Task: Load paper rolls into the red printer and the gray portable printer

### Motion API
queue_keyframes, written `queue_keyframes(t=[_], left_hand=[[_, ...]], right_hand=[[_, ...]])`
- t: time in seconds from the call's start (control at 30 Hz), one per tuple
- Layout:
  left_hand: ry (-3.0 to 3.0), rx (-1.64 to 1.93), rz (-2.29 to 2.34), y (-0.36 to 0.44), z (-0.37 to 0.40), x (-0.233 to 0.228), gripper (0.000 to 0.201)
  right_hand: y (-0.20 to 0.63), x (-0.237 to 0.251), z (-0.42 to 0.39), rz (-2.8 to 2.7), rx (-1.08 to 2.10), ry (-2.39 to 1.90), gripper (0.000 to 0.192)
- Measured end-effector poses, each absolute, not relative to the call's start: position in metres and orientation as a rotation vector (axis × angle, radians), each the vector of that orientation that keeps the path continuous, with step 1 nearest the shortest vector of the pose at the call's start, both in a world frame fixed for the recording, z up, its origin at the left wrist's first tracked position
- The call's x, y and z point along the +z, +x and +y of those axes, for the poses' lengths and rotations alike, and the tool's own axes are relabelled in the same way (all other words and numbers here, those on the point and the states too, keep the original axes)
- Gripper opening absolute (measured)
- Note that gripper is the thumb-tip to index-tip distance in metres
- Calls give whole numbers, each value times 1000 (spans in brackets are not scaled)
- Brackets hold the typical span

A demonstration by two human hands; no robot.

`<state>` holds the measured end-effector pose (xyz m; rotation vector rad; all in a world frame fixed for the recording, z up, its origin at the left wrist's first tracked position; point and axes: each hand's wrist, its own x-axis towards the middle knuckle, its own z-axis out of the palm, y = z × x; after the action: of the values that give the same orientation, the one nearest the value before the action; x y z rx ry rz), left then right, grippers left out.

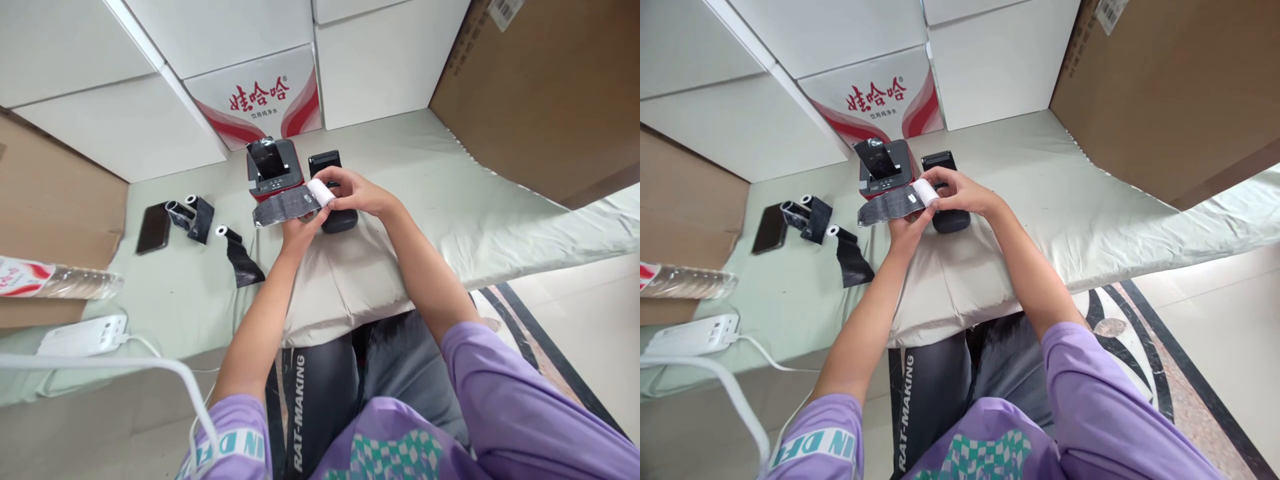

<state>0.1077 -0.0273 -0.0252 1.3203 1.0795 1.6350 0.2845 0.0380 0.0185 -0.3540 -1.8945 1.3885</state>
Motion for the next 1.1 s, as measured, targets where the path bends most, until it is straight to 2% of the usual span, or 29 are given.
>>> queue_keyframes(t=[0.2,0.53,0.87,1.1], left_hand=[[1213,1665,1062,112,-18,-33,75],[1220,1515,1011,112,-22,-30,73],[1256,1602,1054,111,-19,-30,68],[1345,1597,1137,108,-17,-27,61]], right_hand=[[289,19,38,-1875,1411,-470,55],[290,12,43,-1910,1366,-589,41],[293,24,37,-1913,1433,-526,55],[291,27,33,-1929,1378,-564,54]])
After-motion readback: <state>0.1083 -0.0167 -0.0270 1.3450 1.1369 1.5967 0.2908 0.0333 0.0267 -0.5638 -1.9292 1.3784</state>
